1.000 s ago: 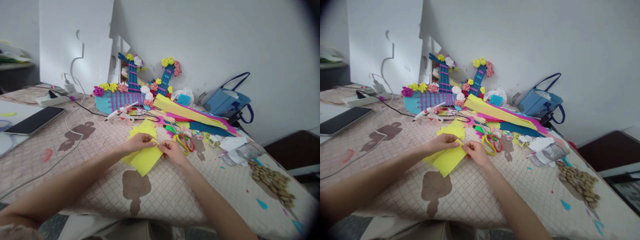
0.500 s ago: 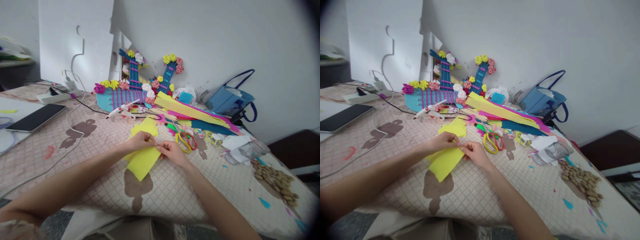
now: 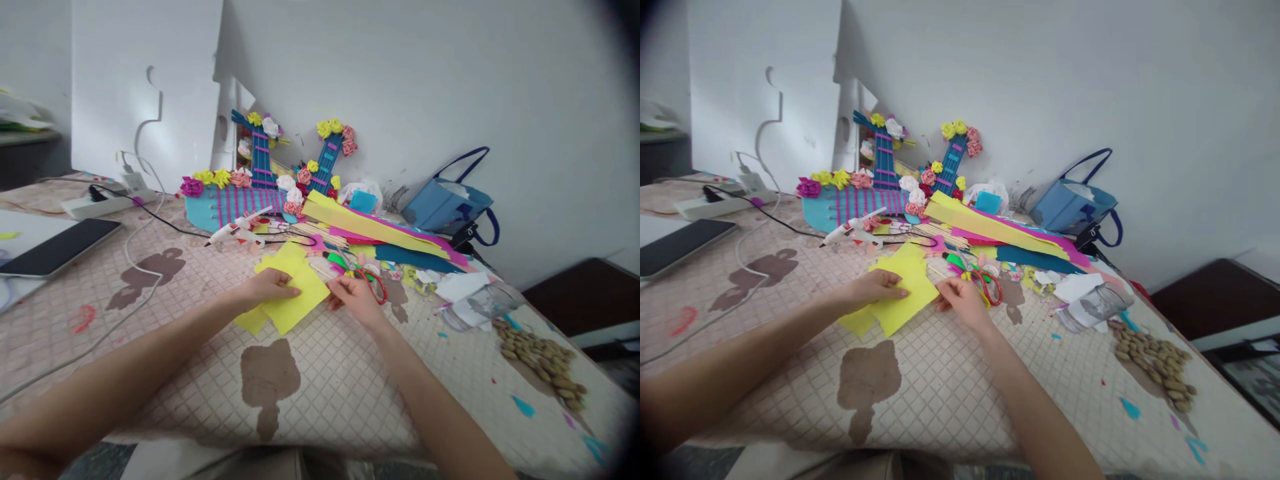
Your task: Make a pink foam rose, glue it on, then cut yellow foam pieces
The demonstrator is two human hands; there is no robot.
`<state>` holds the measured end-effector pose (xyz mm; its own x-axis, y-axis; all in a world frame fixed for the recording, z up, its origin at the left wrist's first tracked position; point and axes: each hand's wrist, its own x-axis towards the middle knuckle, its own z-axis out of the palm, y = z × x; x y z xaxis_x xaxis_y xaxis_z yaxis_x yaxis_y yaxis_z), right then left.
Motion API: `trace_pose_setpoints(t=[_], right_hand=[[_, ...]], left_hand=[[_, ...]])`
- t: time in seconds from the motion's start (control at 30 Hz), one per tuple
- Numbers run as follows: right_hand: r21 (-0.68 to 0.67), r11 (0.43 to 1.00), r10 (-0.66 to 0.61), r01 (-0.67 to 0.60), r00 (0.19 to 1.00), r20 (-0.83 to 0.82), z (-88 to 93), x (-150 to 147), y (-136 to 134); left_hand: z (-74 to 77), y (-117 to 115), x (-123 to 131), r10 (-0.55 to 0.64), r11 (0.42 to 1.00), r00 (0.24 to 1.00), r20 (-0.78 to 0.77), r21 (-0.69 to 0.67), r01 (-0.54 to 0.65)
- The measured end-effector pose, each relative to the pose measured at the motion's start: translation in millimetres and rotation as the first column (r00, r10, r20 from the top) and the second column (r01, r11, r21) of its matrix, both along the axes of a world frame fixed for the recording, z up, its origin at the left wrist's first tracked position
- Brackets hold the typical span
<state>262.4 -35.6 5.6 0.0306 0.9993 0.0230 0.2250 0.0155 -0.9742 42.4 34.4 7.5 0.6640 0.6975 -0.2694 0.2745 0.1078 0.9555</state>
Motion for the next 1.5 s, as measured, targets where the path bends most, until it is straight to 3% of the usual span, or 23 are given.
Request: trace_pose_setpoints(t=[0.1, 0.17, 0.27, 0.33, 0.43, 0.7, 0.83, 0.93, 0.97, 1.03, 1.1, 1.2, 1.4, 1.5], right_hand=[[0.171, 0.968, -0.227, 0.183, 0.930, 0.289, 4.5, 33.1, 3.2], [0.250, 0.942, -0.329, 0.223, 0.759, 0.561, 4.4, 57.5, 4.5], [0.206, 0.954, -0.292, 0.216, 0.537, 0.792, -0.1, 82.5, 4.8], [0.172, 0.960, -0.257, 0.219, 0.457, 0.851, -3.6, 88.0, 4.6], [0.145, 0.968, -0.219, 0.207, 0.404, 0.888, -6.2, 86.2, 4.7], [0.129, 0.973, -0.189, 0.189, 0.352, 0.917, -8.3, 86.0, 5.9], [0.209, 0.951, -0.288, 0.228, 0.409, 0.866, -5.8, 83.9, 6.8], [0.340, 0.910, -0.414, 0.237, 0.581, 0.701, -1.3, 70.5, 6.8], [0.347, 0.910, -0.403, 0.225, 0.674, 0.620, -0.2, 62.7, 6.1], [0.255, 0.953, -0.264, 0.165, 0.865, 0.426, 0.5, 42.9, 3.7], [0.121, 0.990, -0.091, 0.067, 0.974, 0.206, -0.8, 21.2, 0.3], [0.027, 0.998, 0.055, -0.056, 0.998, 0.040, -3.7, -3.3, -4.6], [0.012, 0.995, 0.096, -0.095, 0.995, -0.039, -5.3, -13.1, -8.9], [-0.005, 0.988, 0.152, -0.152, 0.987, -0.055, -5.9, -16.0, -10.1]], left_hand=[[0.4, 1.9, -0.9, 0.023, 0.999, 1.000, 0.017, -0.034, -0.022], [1.4, 2.6, -1.5, 0.029, 0.999, 0.999, 0.022, -0.044, -0.028], [2.3, 3.3, -2.5, 0.015, 0.998, 1.000, 0.013, -0.055, -0.014], [2.2, 3.7, -2.9, 0.008, 0.999, 1.000, -0.001, -0.042, -0.008], [2.3, 3.6, -3.1, -0.003, 0.998, 1.000, 0.013, -0.056, 0.004], [7.3, 0.1, -1.2, 0.016, 0.989, 0.997, 0.076, -0.148, -0.005], [7.6, -1.4, -0.4, 0.019, 0.984, 0.996, 0.086, -0.177, -0.004], [7.2, -3.5, 0.3, 0.023, 0.983, 0.995, 0.097, -0.184, -0.005], [6.8, -4.3, 0.6, 0.018, 0.985, 0.995, 0.098, -0.173, -0.001], [5.6, -5.5, 1.4, 0.009, 0.991, 0.996, 0.087, -0.132, 0.003], [4.1, -6.5, 2.3, 0.008, 0.996, 0.998, 0.063, -0.092, -0.002], [3.1, -8.1, 3.6, 0.007, 0.997, 0.999, 0.052, -0.075, -0.003], [6.8, -12.2, 4.3, -0.072, 0.994, 0.993, 0.089, -0.075, 0.079], [8.4, -13.6, 6.0, -0.042, 0.999, 0.994, 0.103, -0.014, 0.044]])
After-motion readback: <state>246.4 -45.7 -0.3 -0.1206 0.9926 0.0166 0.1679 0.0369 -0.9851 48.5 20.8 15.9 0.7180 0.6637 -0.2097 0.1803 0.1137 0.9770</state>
